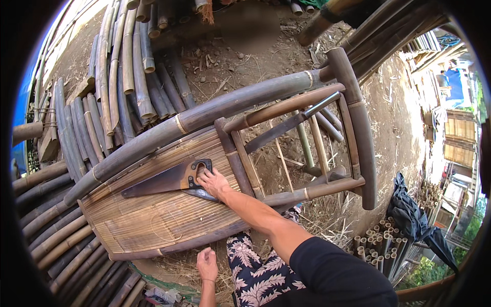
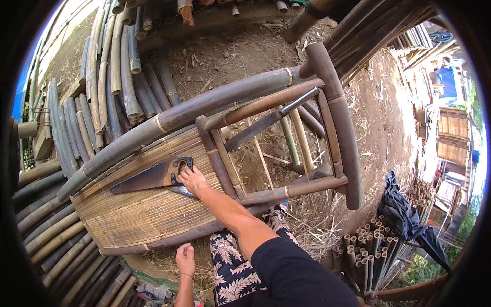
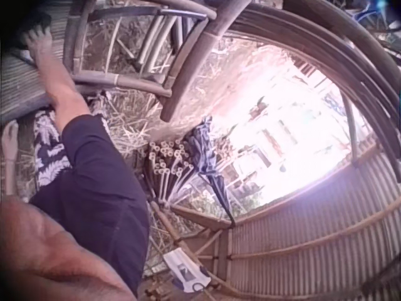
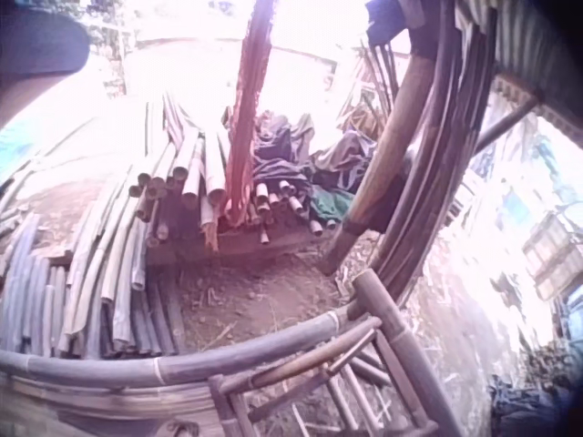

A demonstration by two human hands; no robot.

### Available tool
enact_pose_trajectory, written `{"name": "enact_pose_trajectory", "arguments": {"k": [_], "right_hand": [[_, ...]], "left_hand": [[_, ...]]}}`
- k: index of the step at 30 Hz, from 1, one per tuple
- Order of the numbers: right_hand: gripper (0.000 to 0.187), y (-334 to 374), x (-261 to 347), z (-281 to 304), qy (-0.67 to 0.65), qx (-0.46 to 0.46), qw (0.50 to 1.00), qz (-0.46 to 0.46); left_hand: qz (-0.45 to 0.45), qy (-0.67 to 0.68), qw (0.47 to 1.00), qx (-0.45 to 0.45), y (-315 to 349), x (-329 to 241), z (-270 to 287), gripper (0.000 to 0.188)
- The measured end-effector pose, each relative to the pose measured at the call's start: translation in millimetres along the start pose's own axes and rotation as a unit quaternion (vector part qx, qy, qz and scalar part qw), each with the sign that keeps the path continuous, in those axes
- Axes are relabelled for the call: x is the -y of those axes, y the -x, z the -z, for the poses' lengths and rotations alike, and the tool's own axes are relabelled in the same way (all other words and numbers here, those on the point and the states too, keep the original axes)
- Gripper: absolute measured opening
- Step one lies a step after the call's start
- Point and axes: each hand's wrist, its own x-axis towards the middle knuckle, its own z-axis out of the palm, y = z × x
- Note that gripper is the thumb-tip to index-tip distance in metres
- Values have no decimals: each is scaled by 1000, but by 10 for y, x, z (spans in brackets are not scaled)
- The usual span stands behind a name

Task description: The person uses a machete to trim and shape bamboo poles and a hand saw to cut them to length while assembling a bamboo bench.

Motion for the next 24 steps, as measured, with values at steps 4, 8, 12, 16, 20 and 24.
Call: {"name": "enact_pose_trajectory", "arguments": {"k": [4, 8, 12, 16, 20, 24], "right_hand": [[58, 963, -77, 424, -269, -56, 954, -123], [49, 2951, -216, 1171, -507, -129, 837, -162], [30, 4934, -1158, 1749, -470, -313, 786, -254], [26, 5989, -3310, 1446, -328, -467, 676, -466], [60, 6173, -5615, -290, -407, -312, 599, -614], [87, 5849, -6822, -1905, -531, -233, 502, -642]], "left_hand": [[-174, 3, 985, 8, -419, -1522, -602, 25], [-384, -6, 922, 41, -552, -3173, -1498, 24], [-531, -33, 844, 62, -208, -4461, -2754, 27], [-632, -111, 761, 97, 51, -5049, -4149, 31], [-622, -331, 708, 53, 45, -4979, -5129, 28], [-604, -347, 716, 60, 37, -5001, -5185, 16]]}}
